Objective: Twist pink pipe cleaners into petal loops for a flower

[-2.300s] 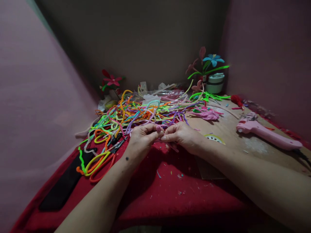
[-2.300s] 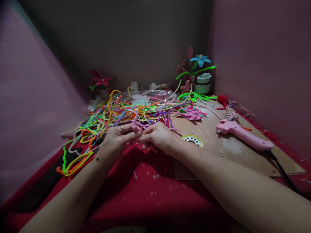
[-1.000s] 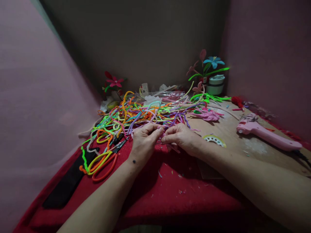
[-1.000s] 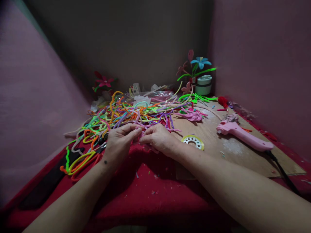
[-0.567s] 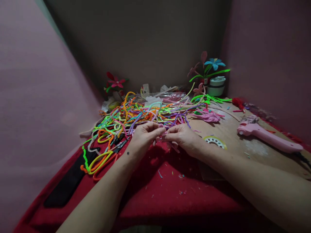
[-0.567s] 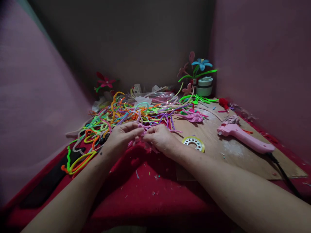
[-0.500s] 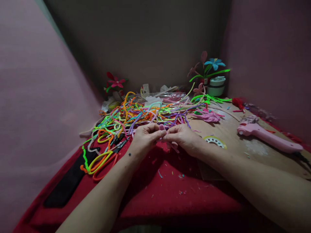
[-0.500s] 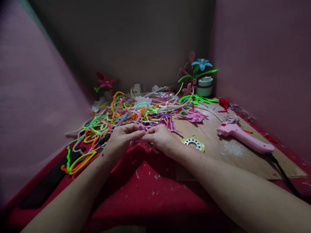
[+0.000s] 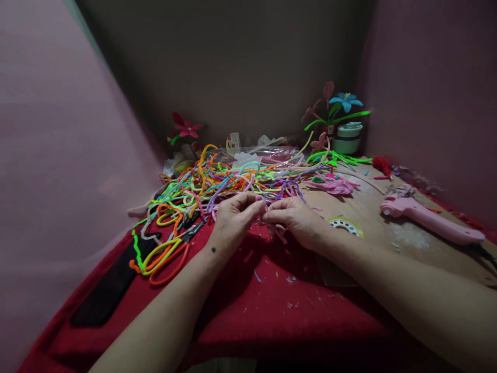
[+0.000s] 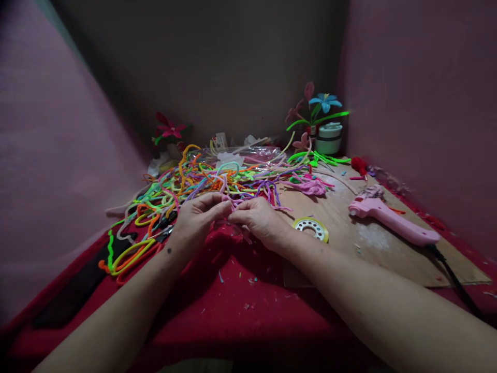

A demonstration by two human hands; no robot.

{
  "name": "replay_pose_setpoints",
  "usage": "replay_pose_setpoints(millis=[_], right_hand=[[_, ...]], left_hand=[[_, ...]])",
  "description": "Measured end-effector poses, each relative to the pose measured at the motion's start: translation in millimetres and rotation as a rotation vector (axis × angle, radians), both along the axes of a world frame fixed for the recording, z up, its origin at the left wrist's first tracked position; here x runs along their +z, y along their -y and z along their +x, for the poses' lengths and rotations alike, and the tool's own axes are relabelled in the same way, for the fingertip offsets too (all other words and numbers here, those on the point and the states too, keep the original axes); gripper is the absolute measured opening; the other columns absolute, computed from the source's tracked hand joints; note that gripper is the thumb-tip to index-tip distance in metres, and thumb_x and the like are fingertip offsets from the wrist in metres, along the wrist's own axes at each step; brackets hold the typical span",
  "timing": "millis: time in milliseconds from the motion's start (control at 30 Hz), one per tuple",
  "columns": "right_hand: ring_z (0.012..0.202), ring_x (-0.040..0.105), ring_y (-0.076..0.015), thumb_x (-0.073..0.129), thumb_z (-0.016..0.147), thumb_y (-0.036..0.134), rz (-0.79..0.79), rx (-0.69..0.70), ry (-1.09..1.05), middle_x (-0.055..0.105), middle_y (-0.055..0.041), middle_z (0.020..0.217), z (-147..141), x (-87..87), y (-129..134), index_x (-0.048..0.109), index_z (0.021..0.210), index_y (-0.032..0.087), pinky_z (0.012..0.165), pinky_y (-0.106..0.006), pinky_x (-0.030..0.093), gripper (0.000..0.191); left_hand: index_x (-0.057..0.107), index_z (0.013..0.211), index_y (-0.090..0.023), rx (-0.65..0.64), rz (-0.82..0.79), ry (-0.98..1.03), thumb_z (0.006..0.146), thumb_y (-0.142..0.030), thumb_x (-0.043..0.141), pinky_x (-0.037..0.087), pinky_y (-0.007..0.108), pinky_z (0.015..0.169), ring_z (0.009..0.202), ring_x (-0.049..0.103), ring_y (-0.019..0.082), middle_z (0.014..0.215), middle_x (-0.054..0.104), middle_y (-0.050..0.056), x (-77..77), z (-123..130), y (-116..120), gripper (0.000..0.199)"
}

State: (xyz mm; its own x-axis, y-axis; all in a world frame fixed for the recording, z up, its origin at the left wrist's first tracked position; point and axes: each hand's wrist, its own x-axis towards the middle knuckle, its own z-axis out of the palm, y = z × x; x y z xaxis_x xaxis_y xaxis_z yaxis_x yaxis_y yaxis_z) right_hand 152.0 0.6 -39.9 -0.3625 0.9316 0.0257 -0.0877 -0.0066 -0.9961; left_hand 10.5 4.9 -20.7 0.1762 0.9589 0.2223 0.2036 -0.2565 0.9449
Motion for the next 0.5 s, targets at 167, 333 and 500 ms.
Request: replay_pose_setpoints(millis=[167, 333, 500], right_hand=[[0.031, 0.035, -0.007, 0.056, 0.068, 0.022, -0.023, 0.028, -0.017, 0.045, 0.0035, 0.037, 2.2, -1.2, -0.6, 0.052, 0.047, 0.016, 0.033, -0.022, 0.025, 0.023], [0.035, 0.038, -0.0069, 0.054, 0.069, 0.023, -0.026, -0.039, -0.103, 0.048, 0.0015, 0.043, 4.3, -3.6, -6.1, 0.053, 0.051, 0.014, 0.037, -0.022, 0.027, 0.02], [0.047, 0.047, -0.0097, 0.048, 0.074, 0.03, -0.066, 0.033, -0.265, 0.056, -0.0023, 0.055, 2.4, -5.9, -12.6, 0.056, 0.062, 0.014, 0.045, -0.023, 0.034, 0.022]], left_hand=[[0.061, 0.072, -0.013, 0.003, -0.062, 0.044, 0.076, -0.037, 0.058, 0.032, 0.019, 0.044, 0.045, 0.043, 0.006, 0.056, 0.053, -0.002, 5.7, -4.9, -2.9, 0.024], [0.061, 0.073, -0.012, -0.121, -0.141, -0.06, 0.067, -0.032, 0.069, 0.033, 0.02, 0.046, 0.047, 0.044, 0.007, 0.059, 0.056, -0.001, 7.3, -7.2, -5.7, 0.023], [0.063, 0.076, -0.012, -0.078, -0.103, -0.032, 0.065, -0.028, 0.07, 0.037, 0.021, 0.052, 0.052, 0.048, 0.008, 0.066, 0.061, 0.001, 7.5, -6.5, -5.7, 0.021]])
